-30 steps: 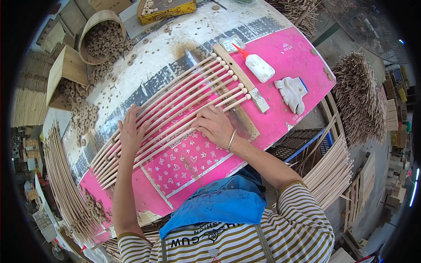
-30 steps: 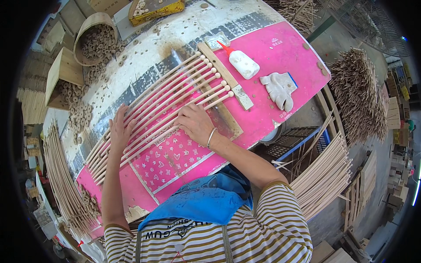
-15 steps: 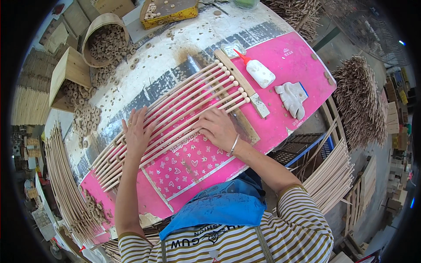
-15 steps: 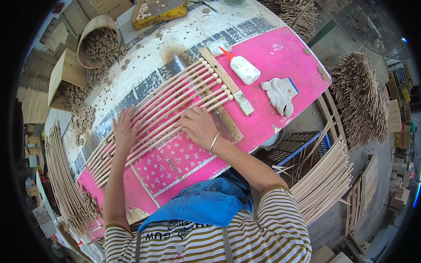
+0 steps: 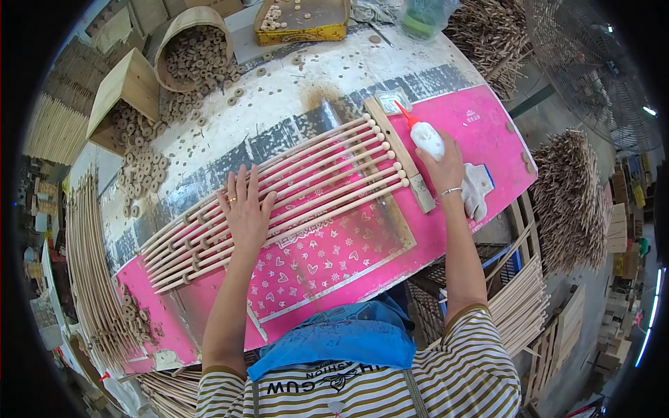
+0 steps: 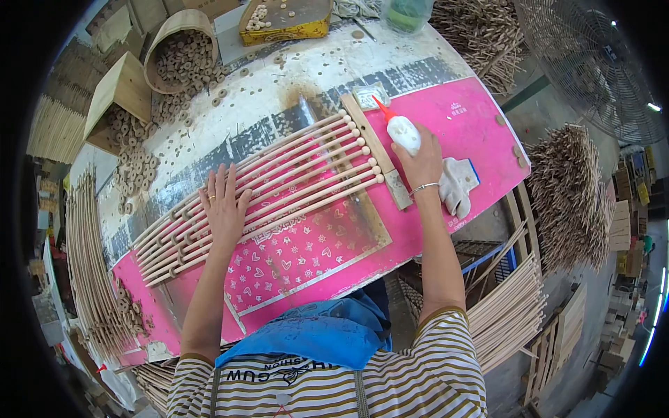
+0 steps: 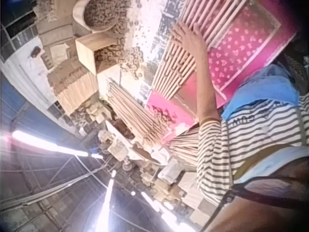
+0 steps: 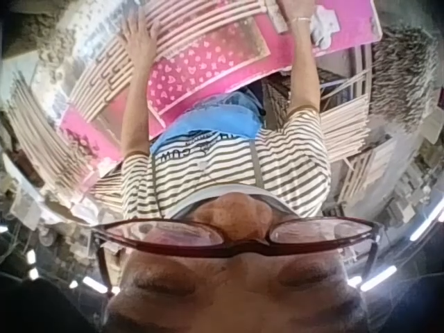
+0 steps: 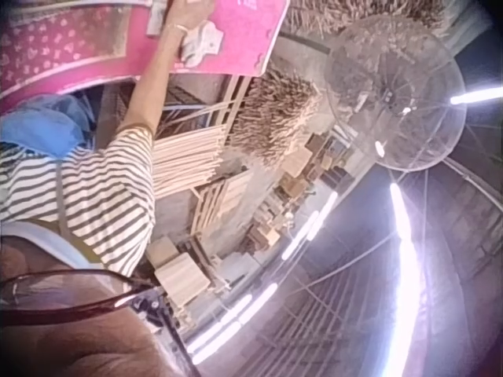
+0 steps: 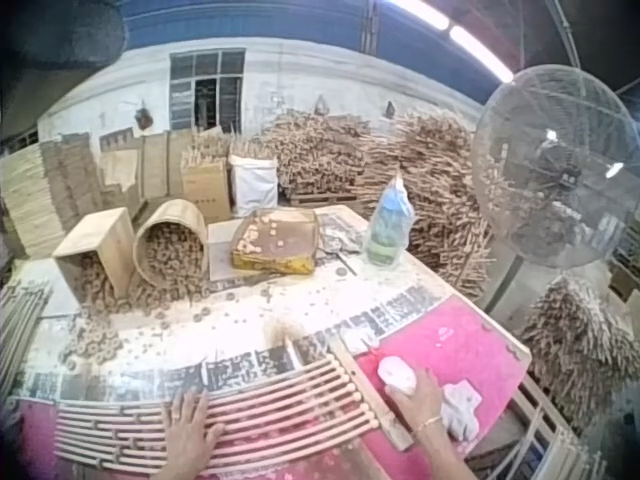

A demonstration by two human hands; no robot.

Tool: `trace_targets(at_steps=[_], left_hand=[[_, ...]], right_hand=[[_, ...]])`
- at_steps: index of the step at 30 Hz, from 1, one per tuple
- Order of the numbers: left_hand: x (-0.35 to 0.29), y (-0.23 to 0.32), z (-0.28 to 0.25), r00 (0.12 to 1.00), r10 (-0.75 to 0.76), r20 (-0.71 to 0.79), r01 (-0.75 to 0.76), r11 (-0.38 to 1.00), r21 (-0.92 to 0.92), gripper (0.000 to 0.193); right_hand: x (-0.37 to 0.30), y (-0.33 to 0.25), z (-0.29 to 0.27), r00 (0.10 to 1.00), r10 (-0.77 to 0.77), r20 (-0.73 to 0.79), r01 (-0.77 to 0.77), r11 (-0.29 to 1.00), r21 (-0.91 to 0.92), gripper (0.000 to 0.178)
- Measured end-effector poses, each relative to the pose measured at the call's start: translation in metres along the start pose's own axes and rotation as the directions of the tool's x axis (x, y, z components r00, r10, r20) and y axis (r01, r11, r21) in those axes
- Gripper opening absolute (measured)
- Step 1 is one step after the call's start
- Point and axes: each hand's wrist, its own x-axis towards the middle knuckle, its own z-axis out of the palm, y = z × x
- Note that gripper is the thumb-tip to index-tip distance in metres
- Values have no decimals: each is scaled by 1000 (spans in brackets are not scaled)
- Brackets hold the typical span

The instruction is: Assembling a wooden structure by arranging dowels and sliding small wooden rings onto them.

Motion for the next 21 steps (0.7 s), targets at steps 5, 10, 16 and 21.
trace_targets(at_steps=[5,10,16,21], left_hand=[[-3,3,-1,999,15,-43,-16,1000,-15,67],[-3,3,-1,998,10,-61,-11,1000,-29,68],[-3,5,-4,998,7,-60,-8,1000,-27,68],[-2,7,-6,998,4,-62,-6,1000,-30,69]], right_hand=[[0,3,-1,1000,-10,-10,12,975,223,68],[0,-56,-26,984,-112,141,33,881,472,56],[8,-82,-29,931,-332,154,277,915,294,48],[9,-88,-22,916,-385,110,339,893,296,45]])
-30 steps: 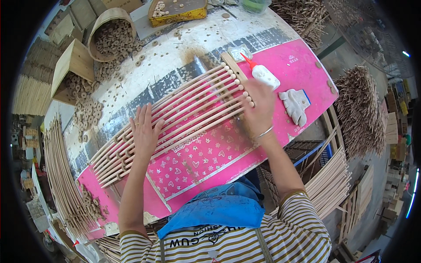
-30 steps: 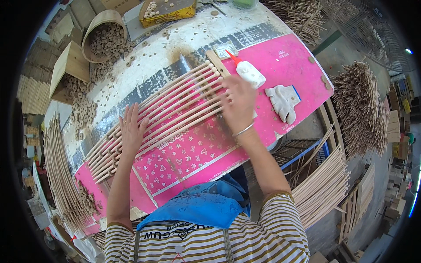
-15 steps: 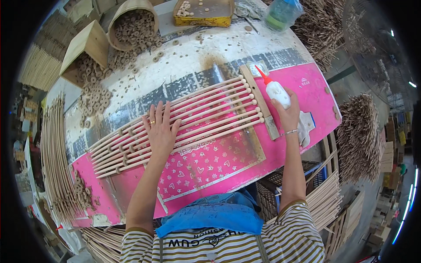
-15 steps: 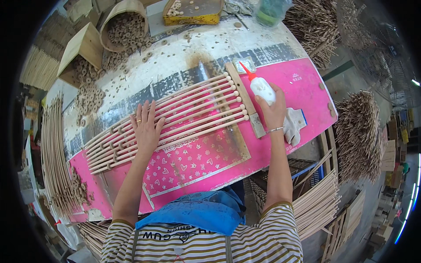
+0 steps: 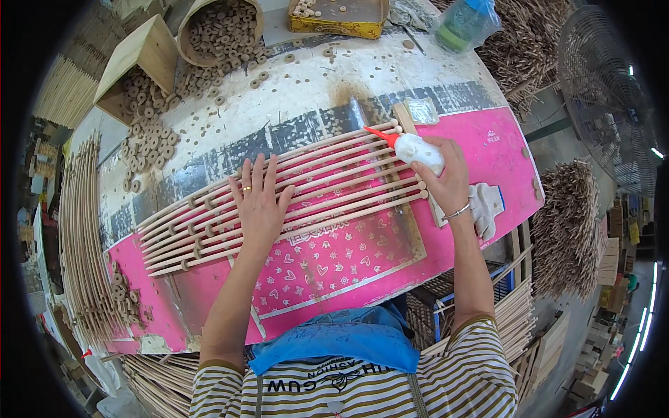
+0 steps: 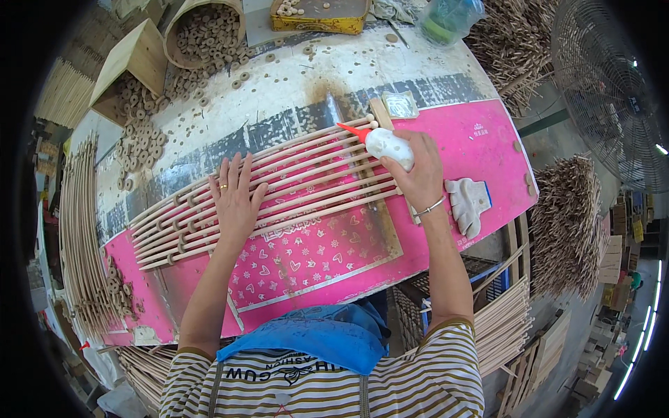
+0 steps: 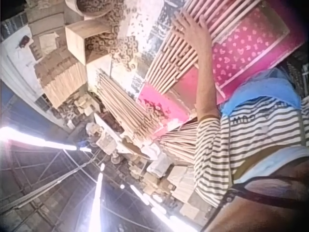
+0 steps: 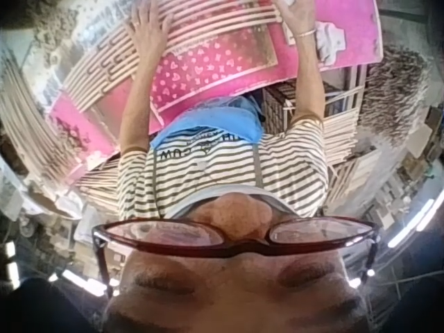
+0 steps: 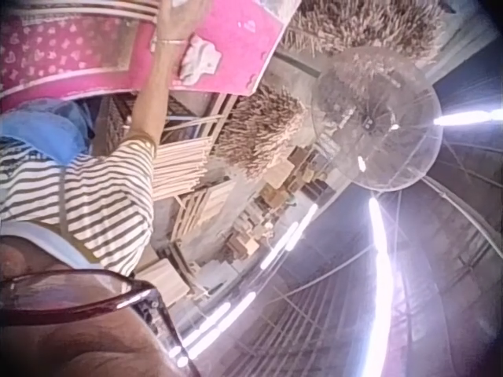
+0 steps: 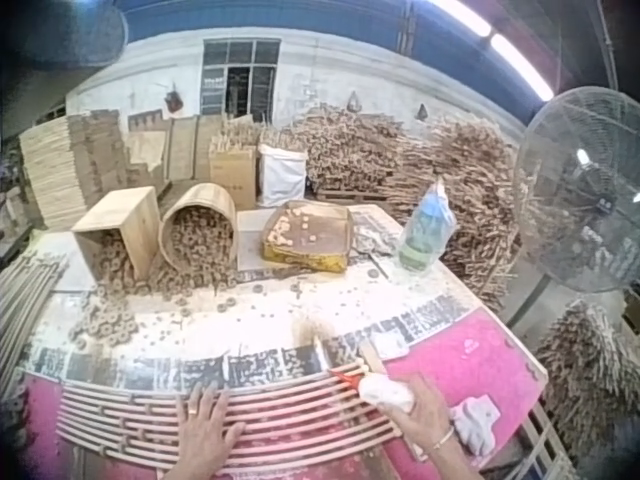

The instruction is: Assembling a wooden structure by arranging dowels and sliding small wooden rings onto them.

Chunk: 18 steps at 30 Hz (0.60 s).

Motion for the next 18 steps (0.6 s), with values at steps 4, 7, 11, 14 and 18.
trace_targets(at_steps=[4,7,11,14,18], left_hand=[[0,0,0,1000,-1,4,1,1000,-5,69],[0,0,0,1000,-3,7,3,1000,-2,69],[0,1,-2,1000,-3,8,3,1000,-3,69],[0,0,-2,1000,-1,4,1,1000,-3,69],[0,1,-1,1000,3,-9,-3,1000,-7,69]], right_hand=[[3,-3,3,1000,-2,0,2,1000,-10,46],[3,-4,5,1000,-2,2,2,1000,-13,45],[1,-3,6,1000,9,8,-9,1000,-20,45],[0,-2,7,1000,-6,-7,6,1000,-21,44],[-2,-1,9,1000,30,3,-30,1000,-5,44]])
